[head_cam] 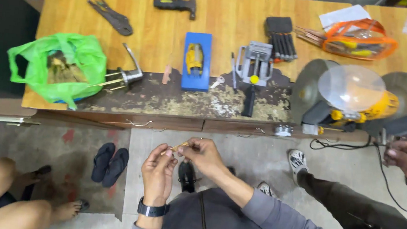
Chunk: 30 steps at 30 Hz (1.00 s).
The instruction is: The person sharpens a metal key blank using a bench grinder, creating sparks. They then use locking pliers to hold the key while filing it with a metal file. The person repeats the grinding and filing process to shape the key.
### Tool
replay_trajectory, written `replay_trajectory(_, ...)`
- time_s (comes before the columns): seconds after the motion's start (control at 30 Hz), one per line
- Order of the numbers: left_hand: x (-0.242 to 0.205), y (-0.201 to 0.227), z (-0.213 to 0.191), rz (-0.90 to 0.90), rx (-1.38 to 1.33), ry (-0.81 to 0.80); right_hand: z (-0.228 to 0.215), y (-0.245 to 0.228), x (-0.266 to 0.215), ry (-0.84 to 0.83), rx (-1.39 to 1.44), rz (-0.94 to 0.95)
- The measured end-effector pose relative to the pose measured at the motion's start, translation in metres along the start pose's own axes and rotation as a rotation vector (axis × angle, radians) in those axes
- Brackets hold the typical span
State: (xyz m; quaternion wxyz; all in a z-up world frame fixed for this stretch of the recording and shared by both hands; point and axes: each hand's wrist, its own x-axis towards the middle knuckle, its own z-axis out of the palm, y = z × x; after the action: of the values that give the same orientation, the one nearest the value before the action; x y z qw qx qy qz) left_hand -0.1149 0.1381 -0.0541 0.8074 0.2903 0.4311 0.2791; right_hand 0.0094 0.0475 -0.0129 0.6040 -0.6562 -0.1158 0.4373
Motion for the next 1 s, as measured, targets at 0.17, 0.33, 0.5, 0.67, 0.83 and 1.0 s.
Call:
replay_trajectory(0.17,0.003,0.033,-0.012,0.067,-0.099,0.064,0.070,-0.002,0.014,-0.063,0.171,-0.004)
replay_trajectory(0.33,0.025,0.073,-0.032,0.132,-0.144,0.157,0.095,-0.016,0.028,-0.242,-0.016,0.047)
replay_trajectory(0.5,0.060,0.140,-0.084,0.323,-0.159,0.119,0.050,-0.088,0.084,-0.383,-0.415,-0.117)
replay_trajectory(0.67,0.063,0.181,-0.076,0.418,-0.175,0.072,0.006,-0.132,0.253,-0.190,-0.525,-0.425)
replay_trajectory(0.83,0.090,0.184,-0.064,0.409,-0.394,0.060,0.047,-0.152,0.448,-0.066,-0.827,-0.528)
replay_trajectory(1.0,0.096,0.213,-0.038,0.385,-0.329,0.143,0.139,-0.159,0.513,0.009,-1.427,-0.351)
